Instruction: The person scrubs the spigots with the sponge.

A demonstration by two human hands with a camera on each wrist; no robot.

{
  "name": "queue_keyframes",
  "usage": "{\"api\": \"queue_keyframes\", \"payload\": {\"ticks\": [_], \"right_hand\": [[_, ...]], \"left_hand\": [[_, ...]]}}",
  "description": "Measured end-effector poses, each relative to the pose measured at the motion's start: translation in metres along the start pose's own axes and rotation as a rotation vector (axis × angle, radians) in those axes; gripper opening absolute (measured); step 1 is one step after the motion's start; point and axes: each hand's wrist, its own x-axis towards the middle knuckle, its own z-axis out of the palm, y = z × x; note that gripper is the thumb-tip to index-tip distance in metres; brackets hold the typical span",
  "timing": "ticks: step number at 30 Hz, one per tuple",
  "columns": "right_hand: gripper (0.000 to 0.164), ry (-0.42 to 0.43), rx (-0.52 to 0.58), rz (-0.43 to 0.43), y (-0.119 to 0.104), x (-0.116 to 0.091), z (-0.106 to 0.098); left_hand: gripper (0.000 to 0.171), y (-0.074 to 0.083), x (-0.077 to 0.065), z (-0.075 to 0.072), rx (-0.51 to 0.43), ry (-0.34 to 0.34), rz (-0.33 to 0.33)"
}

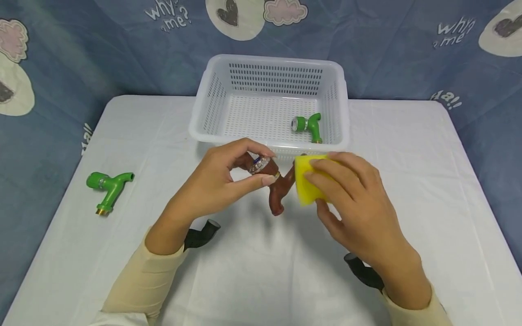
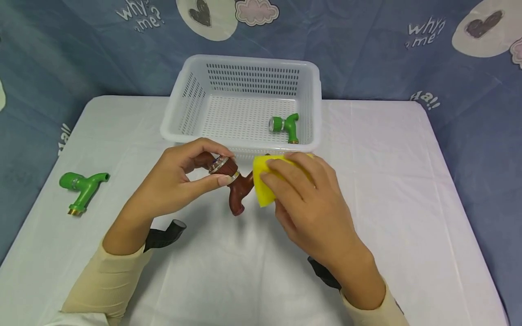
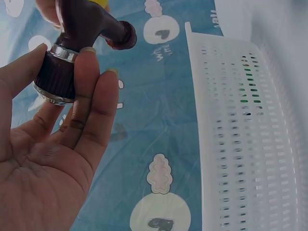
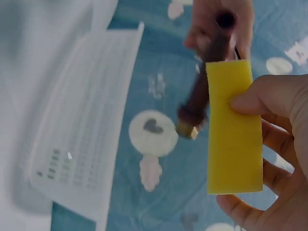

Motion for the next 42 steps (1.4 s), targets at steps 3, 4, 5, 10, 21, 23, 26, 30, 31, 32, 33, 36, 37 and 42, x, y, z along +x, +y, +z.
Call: {"api": "queue_keyframes", "payload": {"ticks": [3,4,5,10,21,23,26,30,31,32,33,36,37,42], "right_hand": [[0.048,-0.007,0.011,-0.028,-0.001,0.001,0.005],[0.048,-0.011,0.003,-0.018,0.0,0.001,0.005],[0.049,-0.014,-0.009,-0.005,0.001,0.001,0.005],[0.056,0.01,-0.021,0.051,0.005,-0.003,-0.002],[0.035,-0.018,0.042,-0.045,0.0,0.004,0.005],[0.036,-0.013,0.027,-0.039,0.002,0.003,0.004],[0.04,-0.014,0.023,-0.01,0.003,0.002,0.001],[0.04,0.011,0.033,0.026,0.0,0.001,-0.005],[0.037,0.023,0.044,0.027,-0.002,0.002,-0.006],[0.034,0.033,0.056,0.02,-0.004,0.003,-0.006],[0.032,0.046,0.068,0.0,-0.006,0.004,-0.005],[0.03,0.047,0.112,-0.051,-0.013,0.007,-0.001],[0.029,0.044,0.121,-0.068,-0.014,0.008,0.0],[0.034,0.003,0.083,-0.075,-0.011,0.007,0.003]], "left_hand": [[0.035,0.001,-0.001,-0.001,-0.025,-0.008,-0.038],[0.034,0.002,-0.002,-0.002,-0.035,-0.011,-0.052],[0.033,0.002,-0.002,-0.002,-0.045,-0.013,-0.065],[0.03,0.002,-0.002,-0.003,-0.087,-0.012,-0.088],[0.031,0.003,-0.003,-0.006,-0.128,-0.027,-0.061],[0.031,0.003,-0.003,-0.006,-0.132,-0.027,-0.064],[0.03,0.002,-0.003,-0.006,-0.137,-0.022,-0.07],[0.03,0.003,-0.002,-0.006,-0.143,-0.013,-0.062],[0.03,0.003,-0.001,-0.006,-0.146,-0.011,-0.061],[0.03,0.003,-0.001,-0.006,-0.147,-0.01,-0.059],[0.03,0.003,-0.001,-0.005,-0.148,-0.01,-0.061],[0.032,0.004,-0.001,-0.005,-0.14,-0.016,-0.062],[0.032,0.004,-0.001,-0.004,-0.137,-0.019,-0.061],[0.033,0.005,-0.002,-0.003,-0.138,-0.03,-0.059]]}}
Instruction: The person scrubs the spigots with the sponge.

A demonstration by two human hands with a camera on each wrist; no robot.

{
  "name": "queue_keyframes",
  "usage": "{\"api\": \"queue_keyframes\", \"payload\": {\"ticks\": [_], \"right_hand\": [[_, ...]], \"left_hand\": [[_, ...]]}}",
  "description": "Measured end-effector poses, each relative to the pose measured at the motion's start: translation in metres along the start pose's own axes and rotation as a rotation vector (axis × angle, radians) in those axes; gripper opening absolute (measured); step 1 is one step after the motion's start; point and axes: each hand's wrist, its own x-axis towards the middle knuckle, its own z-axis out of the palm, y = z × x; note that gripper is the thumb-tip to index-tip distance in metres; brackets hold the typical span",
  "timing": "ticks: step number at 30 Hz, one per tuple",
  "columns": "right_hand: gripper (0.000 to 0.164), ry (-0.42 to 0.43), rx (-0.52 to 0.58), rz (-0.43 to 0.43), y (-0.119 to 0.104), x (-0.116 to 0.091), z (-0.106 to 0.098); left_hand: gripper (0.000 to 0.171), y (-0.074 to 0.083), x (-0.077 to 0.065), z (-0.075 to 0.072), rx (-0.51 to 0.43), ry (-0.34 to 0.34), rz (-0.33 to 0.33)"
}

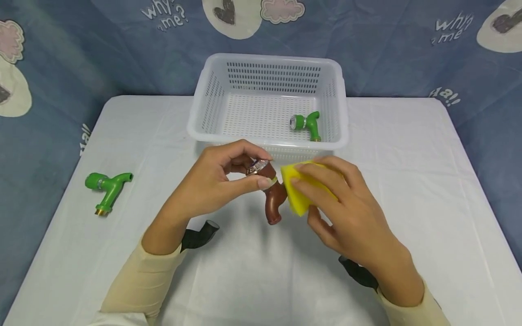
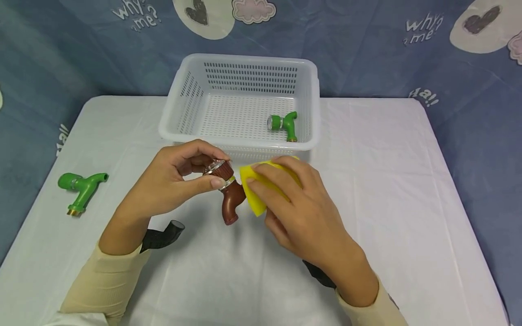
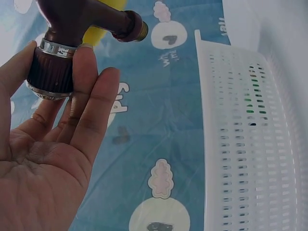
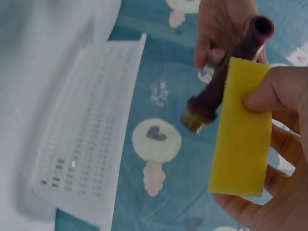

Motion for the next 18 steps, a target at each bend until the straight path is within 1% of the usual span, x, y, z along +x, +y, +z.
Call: {"api": "queue_keyframes", "payload": {"ticks": [3,5,7,9,12,15,18], "right_hand": [[0.035,-0.007,-0.007,0.038,0.0033,-0.001,-0.0047],[0.037,0.01,0.019,0.061,0.0032,-0.0015,-0.0083],[0.039,0.027,0.085,0.066,0.0012,-0.0016,-0.0106],[0.041,0.027,0.154,0.047,-0.0012,-0.001,-0.0102],[0.044,-0.004,0.225,0.028,-0.002,-0.0002,-0.0067],[0.043,-0.026,0.199,0.048,0.0016,-0.0012,-0.0045],[0.041,-0.028,0.145,0.098,0.0056,-0.0041,-0.0066]], "left_hand": [[0.033,0.0003,0.0006,0.0001,-0.007,0.005,-0.008],[0.034,0.0002,0.0009,0.0004,0.0,0.01,-0.007],[0.034,-0.0001,0.0014,0.0008,0.004,0.01,-0.001],[0.034,-0.0003,0.0019,0.0008,0.008,0.008,0.008],[0.035,-0.0007,0.002,0.0007,0.012,0.003,0.017],[0.035,-0.0009,0.0011,0.0004,0.018,0.004,0.014],[0.035,-0.0011,0.0002,0.0009,0.022,0.006,0.001]]}}
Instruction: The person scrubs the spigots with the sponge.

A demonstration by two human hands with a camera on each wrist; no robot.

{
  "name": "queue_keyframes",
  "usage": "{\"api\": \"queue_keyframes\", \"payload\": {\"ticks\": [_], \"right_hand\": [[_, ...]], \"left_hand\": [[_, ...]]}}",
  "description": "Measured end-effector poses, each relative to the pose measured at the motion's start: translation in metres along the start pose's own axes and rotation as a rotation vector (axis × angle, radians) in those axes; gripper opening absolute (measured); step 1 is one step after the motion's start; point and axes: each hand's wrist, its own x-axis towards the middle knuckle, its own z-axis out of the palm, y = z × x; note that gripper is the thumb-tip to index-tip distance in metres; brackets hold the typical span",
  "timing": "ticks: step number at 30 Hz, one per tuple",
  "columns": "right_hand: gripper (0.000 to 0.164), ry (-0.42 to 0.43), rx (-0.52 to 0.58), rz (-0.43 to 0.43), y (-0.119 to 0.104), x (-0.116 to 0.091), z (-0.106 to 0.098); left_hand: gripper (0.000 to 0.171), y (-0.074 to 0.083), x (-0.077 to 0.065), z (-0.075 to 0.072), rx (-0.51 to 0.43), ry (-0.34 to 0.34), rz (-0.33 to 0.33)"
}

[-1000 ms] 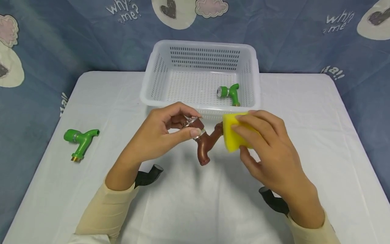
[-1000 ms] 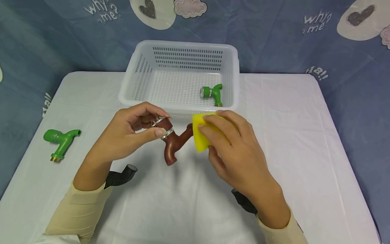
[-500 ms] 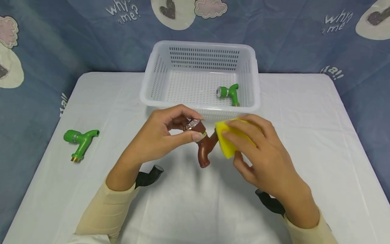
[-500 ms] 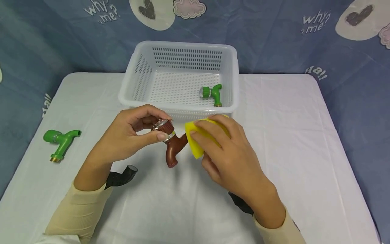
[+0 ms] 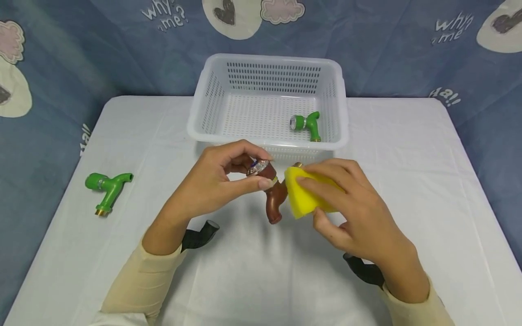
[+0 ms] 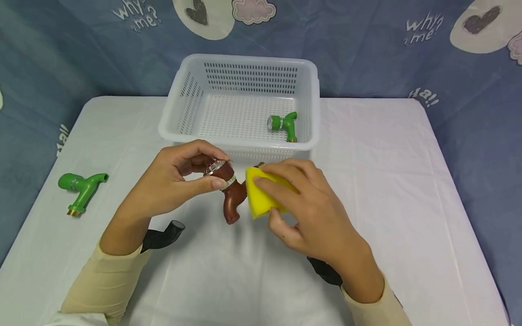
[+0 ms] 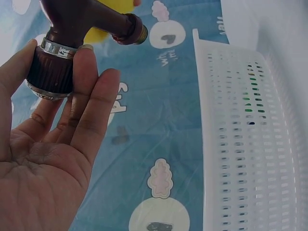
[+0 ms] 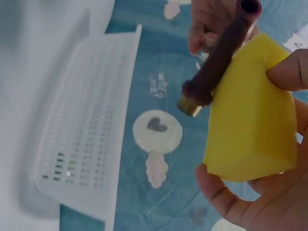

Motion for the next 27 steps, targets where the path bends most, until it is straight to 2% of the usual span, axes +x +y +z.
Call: {"api": "queue_keyframes", "payload": {"ticks": [5,11,17,22,27], "right_hand": [[0.039,0.034,0.003,0.035,-0.002,-0.001,-0.003],[0.043,-0.014,0.036,0.011,-0.004,0.0,0.004],[0.041,-0.051,-0.075,0.115,0.01,-0.005,0.003],[0.045,-0.026,-0.141,0.14,0.013,-0.007,-0.004],[0.045,0.017,-0.064,0.055,0.004,-0.003,-0.004]], "left_hand": [[0.035,0.0,0.0,0.001,0.005,-0.002,-0.002],[0.036,0.0,0.0,-0.001,0.021,0.006,0.01],[0.035,0.0,-0.001,-0.001,0.013,0.018,-0.03],[0.035,0.0,-0.001,-0.001,-0.008,0.025,-0.039],[0.034,0.0,0.0,-0.001,-0.024,0.022,-0.022]]}}
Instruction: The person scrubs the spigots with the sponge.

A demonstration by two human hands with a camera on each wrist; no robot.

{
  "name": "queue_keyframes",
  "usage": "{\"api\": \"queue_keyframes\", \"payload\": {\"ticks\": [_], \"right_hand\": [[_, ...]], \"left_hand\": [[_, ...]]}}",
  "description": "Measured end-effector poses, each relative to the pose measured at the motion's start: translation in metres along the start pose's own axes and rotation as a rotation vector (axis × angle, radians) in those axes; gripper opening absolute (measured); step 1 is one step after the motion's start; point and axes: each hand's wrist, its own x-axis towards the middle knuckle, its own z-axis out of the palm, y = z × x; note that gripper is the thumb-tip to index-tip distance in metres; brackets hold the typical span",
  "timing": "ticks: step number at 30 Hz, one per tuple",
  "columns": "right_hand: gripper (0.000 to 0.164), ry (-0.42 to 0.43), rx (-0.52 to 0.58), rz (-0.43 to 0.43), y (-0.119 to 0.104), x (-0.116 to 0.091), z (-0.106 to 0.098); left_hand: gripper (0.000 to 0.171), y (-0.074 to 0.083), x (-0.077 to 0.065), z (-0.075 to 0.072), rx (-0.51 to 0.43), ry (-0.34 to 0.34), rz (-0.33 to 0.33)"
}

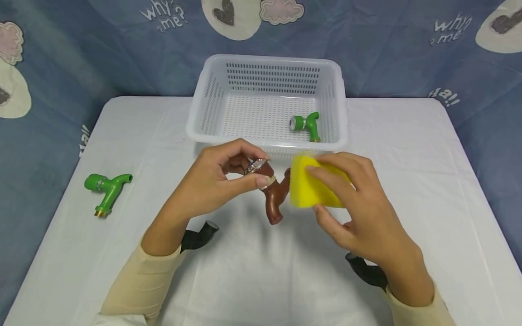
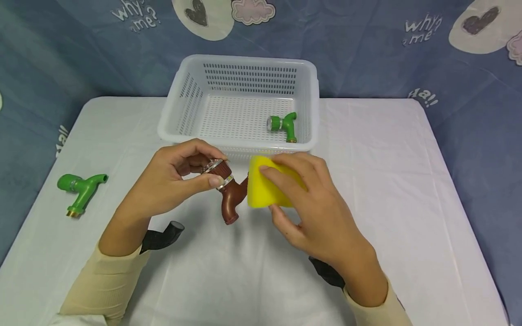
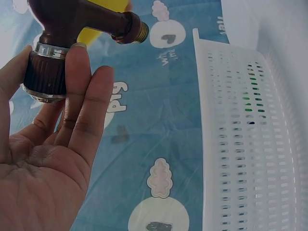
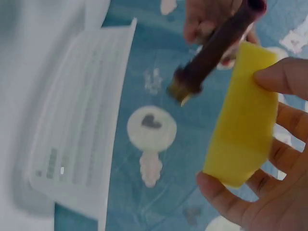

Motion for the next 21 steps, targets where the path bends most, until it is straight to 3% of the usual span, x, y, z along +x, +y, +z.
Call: {"api": "queue_keyframes", "payload": {"ticks": [4,8,12,17,21], "right_hand": [[0.042,-0.018,0.036,-0.073,-0.005,0.003,0.006],[0.044,-0.056,-0.046,-0.027,0.001,0.001,0.009],[0.05,-0.064,-0.107,0.022,0.008,-0.002,0.007],[0.042,0.031,-0.035,0.02,0.004,-0.001,0.006],[0.048,0.135,0.051,-0.043,-0.005,0.002,0.011]], "left_hand": [[0.033,0.0,0.0,0.0,-0.005,0.003,0.012],[0.03,0.001,-0.001,0.0,-0.037,0.015,-0.014],[0.022,0.002,-0.002,-0.001,-0.103,0.051,-0.11],[0.012,0.003,0.0,-0.002,-0.101,0.129,-0.221],[0.023,0.002,0.001,-0.004,-0.062,0.172,-0.262]]}}
